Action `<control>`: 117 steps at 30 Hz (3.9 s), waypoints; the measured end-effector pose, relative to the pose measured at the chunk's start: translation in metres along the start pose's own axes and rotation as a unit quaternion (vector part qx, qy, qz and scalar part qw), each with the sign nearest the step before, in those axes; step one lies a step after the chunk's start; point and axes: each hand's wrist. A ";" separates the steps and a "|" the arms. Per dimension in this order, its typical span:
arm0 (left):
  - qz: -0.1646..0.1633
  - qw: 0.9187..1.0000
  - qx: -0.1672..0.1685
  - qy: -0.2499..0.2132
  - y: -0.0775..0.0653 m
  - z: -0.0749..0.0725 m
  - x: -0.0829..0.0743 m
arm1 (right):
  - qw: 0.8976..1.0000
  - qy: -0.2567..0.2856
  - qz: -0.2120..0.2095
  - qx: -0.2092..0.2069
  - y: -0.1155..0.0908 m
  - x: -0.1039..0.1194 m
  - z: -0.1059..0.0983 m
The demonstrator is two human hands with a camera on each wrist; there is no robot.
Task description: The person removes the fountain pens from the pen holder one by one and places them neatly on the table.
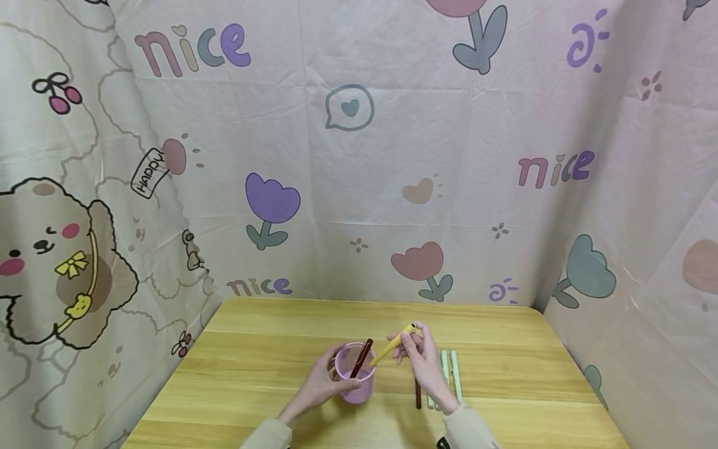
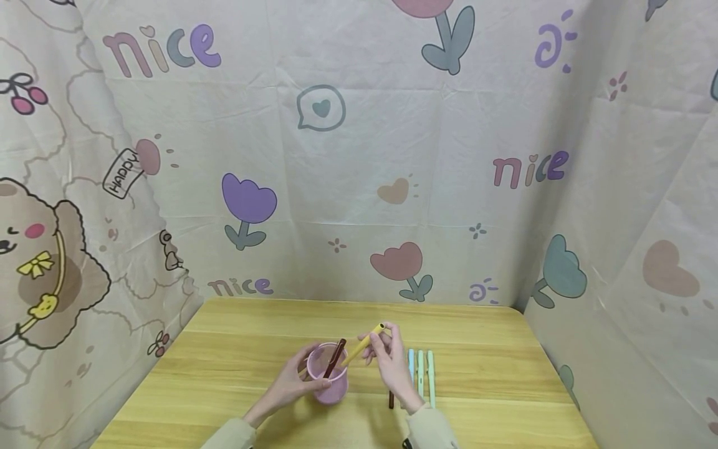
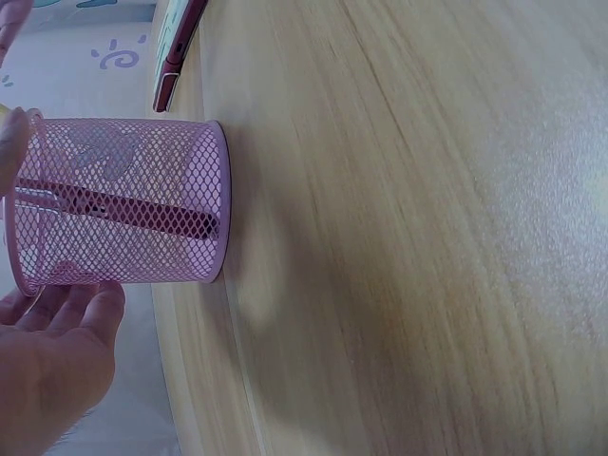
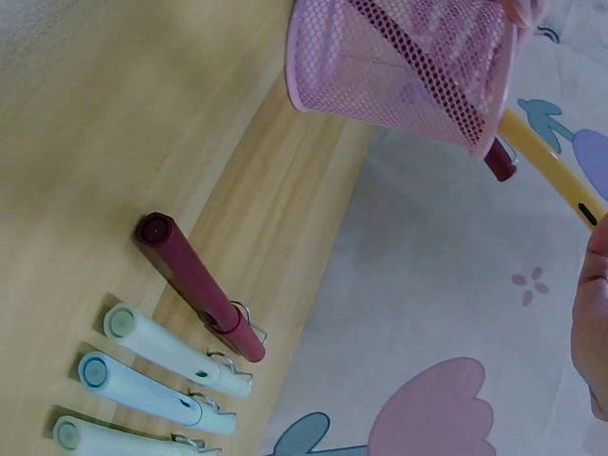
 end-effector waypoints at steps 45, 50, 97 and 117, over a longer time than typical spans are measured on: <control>-0.014 0.999 0.004 -0.029 -0.001 -0.001 -0.003 | 0.987 -0.077 0.043 -0.134 -0.029 0.013 -0.077; -0.012 1.000 0.003 -0.026 -0.001 -0.001 -0.003 | 0.981 -0.106 0.071 -0.149 -0.030 0.007 -0.088; -0.012 1.000 -0.002 -0.027 -0.001 0.000 -0.002 | 0.917 -0.306 0.246 -0.076 -0.051 -0.053 -0.146; -0.009 1.000 -0.002 -0.022 -0.001 0.000 -0.001 | 0.903 -0.328 0.274 -0.029 -0.044 -0.061 -0.149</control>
Point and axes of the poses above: each hand's wrist, its own y-axis towards the middle knuckle, its own z-axis out of the palm, x = y × z, and after that the axes turned 3 degrees about x, right-handed
